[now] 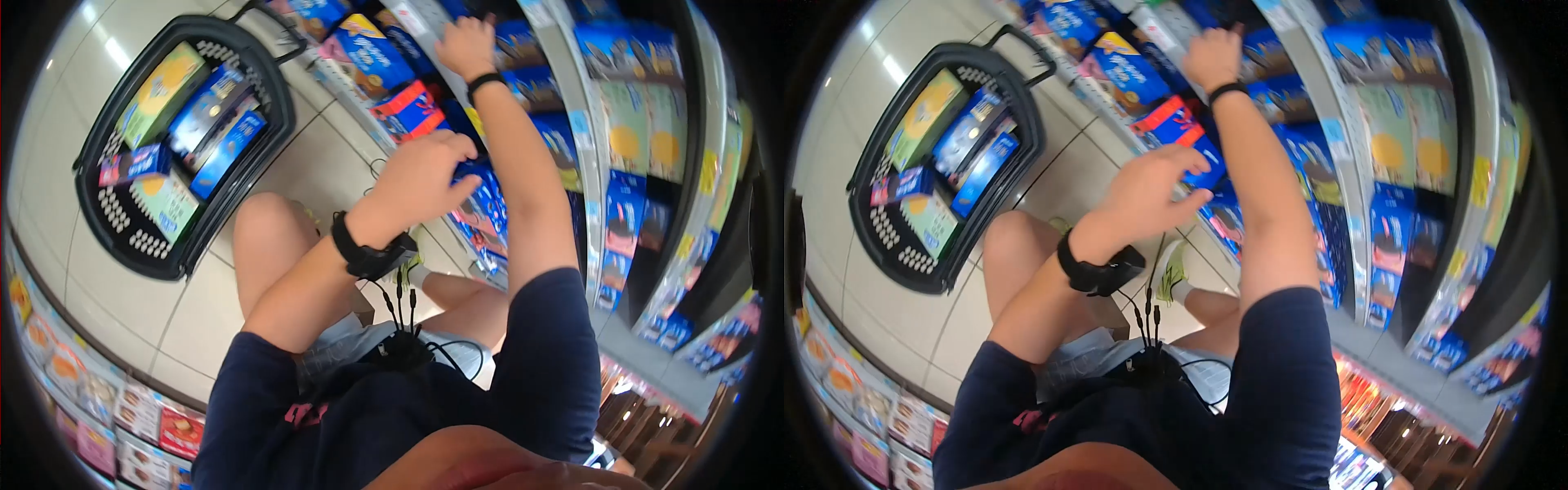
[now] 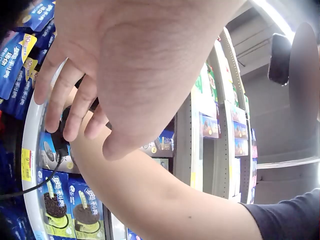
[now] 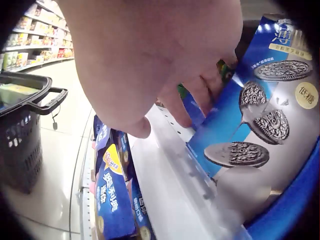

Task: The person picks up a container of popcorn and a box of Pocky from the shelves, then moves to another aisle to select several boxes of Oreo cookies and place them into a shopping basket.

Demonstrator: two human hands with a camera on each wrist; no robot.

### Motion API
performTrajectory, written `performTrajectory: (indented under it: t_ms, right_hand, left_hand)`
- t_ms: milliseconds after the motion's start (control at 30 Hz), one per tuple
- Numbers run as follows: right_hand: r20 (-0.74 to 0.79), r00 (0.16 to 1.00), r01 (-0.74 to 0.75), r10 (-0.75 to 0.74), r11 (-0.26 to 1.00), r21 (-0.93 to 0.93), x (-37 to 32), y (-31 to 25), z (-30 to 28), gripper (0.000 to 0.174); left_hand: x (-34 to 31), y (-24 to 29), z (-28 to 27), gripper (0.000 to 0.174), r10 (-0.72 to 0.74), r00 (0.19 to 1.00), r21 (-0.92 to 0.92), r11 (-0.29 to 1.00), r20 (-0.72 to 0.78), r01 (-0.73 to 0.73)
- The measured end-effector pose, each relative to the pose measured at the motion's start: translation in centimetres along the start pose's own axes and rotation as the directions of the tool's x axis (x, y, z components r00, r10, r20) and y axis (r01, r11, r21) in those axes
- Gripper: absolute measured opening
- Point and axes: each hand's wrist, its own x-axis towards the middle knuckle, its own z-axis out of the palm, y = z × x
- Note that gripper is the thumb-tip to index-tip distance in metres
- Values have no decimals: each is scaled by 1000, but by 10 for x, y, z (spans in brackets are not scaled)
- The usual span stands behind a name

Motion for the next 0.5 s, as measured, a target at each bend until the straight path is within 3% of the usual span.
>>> performTrajectory:
  t_ms: [100, 200, 267, 300, 333, 367, 500]
  right_hand:
    - [-74, 967, -194, 244, 893, 407, 7, -4, -20, 39]
    - [-47, 805, -357, 592, 546, 758, 39, -6, -9, 51]
    - [293, 815, -476, 499, 290, 830, 57, 5, -16, 61]
    - [459, 729, -629, 507, 232, 742, 69, 6, -24, 68]
    - [493, 727, -628, 478, 171, 760, 81, 10, -17, 73]
    - [496, 718, -615, 488, 112, 781, 91, 14, -11, 60]
    - [477, 724, -530, 499, -41, 847, 101, 25, 8, 58]
  left_hand:
    - [3, 6, -2, 26, -64, 997, 16, 998, -38, 65]
    - [3, 4, -5, 26, -91, 996, 9, 996, 3, 91]
    - [3, 4, -6, 27, -89, 996, 9, 996, 27, 89]
    - [3, 4, -7, 28, -118, 993, 1, 993, 13, 118]
    - [3, 4, -8, 28, -148, 989, -9, 989, 4, 148]
    - [4, 3, -9, 28, -137, 990, -9, 990, 34, 138]
    - [8, 4, -7, 31, -161, 985, -11, 987, 69, 162]
